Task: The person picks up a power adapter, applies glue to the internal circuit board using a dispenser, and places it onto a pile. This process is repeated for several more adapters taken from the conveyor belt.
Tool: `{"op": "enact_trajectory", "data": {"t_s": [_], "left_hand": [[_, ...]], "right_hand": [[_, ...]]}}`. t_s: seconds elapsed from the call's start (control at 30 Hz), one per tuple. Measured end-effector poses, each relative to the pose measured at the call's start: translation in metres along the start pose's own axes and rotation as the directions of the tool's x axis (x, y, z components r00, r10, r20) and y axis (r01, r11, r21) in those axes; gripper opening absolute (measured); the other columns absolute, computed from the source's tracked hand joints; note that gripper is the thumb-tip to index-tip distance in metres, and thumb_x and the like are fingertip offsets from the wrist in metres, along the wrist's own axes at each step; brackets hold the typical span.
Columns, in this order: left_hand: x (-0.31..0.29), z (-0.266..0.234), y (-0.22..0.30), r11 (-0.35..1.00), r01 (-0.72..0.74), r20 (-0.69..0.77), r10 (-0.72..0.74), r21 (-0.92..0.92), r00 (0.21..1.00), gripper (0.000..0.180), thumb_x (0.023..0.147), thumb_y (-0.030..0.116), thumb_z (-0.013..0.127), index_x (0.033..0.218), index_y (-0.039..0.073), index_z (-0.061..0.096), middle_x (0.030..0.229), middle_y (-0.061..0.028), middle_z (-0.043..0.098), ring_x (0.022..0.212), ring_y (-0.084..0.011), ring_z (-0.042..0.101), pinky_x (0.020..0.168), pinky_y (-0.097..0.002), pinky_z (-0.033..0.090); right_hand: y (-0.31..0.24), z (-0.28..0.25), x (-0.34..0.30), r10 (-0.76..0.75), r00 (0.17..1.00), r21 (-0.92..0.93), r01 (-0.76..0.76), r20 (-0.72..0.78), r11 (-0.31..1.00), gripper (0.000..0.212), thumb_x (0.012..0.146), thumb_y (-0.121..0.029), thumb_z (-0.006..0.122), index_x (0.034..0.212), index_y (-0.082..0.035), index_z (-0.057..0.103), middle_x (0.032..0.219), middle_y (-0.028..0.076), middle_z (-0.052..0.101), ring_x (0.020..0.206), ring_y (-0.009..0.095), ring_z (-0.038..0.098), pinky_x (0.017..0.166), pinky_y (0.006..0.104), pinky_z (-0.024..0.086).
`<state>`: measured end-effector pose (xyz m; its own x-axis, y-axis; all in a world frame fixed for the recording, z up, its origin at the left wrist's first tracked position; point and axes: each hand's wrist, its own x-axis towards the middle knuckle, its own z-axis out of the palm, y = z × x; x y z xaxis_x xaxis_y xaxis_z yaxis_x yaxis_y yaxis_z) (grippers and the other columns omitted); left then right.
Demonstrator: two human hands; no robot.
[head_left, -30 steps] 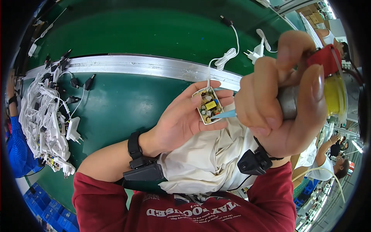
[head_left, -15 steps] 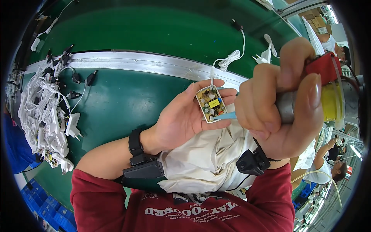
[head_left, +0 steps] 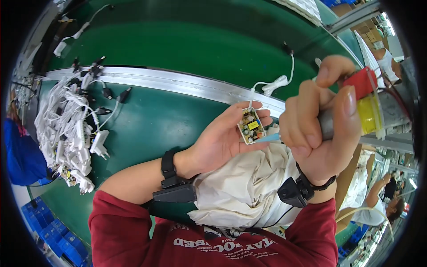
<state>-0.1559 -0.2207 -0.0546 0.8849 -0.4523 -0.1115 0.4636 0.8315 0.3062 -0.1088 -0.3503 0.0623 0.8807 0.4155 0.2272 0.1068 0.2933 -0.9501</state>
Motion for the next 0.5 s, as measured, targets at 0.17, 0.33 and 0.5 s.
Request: {"op": "enact_trajectory", "data": {"t_s": [0.17, 0.33, 0.5], "left_hand": [[0.022, 0.001, 0.018, 0.981, -0.098, 0.001, 0.099, 0.170, 0.995, 0.035, 0.095, 0.017, 0.047, 0.129, 0.010, 0.040, 0.112, -0.0063, 0.050, 0.109, -0.0177, 0.052, 0.096, -0.0417, 0.046], [0.085, 0.004, 0.060, -0.158, -0.256, 0.300, 0.423, 0.954, 0.855, 0.047, 0.081, 0.010, 0.060, 0.125, 0.005, 0.042, 0.097, -0.0117, 0.050, 0.091, -0.0235, 0.056, 0.082, -0.0334, 0.051], [0.083, 0.008, 0.069, -0.735, 0.204, 0.160, 0.393, 0.647, 0.906, 0.062, 0.075, 0.015, 0.068, 0.127, -0.002, 0.040, 0.105, -0.0212, 0.050, 0.103, -0.0347, 0.053, 0.087, -0.0364, 0.048]], "right_hand": [[0.003, 0.003, -0.003, -0.036, 0.999, 0.044, 0.035, 0.038, 0.998, 0.026, 0.099, -0.035, 0.037, 0.102, -0.009, 0.038, 0.050, -0.004, 0.031, 0.037, 0.005, 0.026, 0.035, 0.0200, 0.023], [0.007, 0.012, -0.001, -0.028, 0.998, 0.151, 0.035, -0.049, 0.988, 0.023, 0.098, -0.032, 0.040, 0.099, -0.009, 0.039, 0.050, -0.004, 0.029, 0.036, 0.004, 0.023, 0.034, 0.0192, 0.021], [0.005, 0.010, -0.001, -0.053, 0.995, 0.136, 0.065, -0.088, 0.989, 0.022, 0.099, -0.030, 0.040, 0.098, -0.008, 0.040, 0.050, -0.004, 0.028, 0.036, 0.004, 0.021, 0.033, 0.0189, 0.020]]}}
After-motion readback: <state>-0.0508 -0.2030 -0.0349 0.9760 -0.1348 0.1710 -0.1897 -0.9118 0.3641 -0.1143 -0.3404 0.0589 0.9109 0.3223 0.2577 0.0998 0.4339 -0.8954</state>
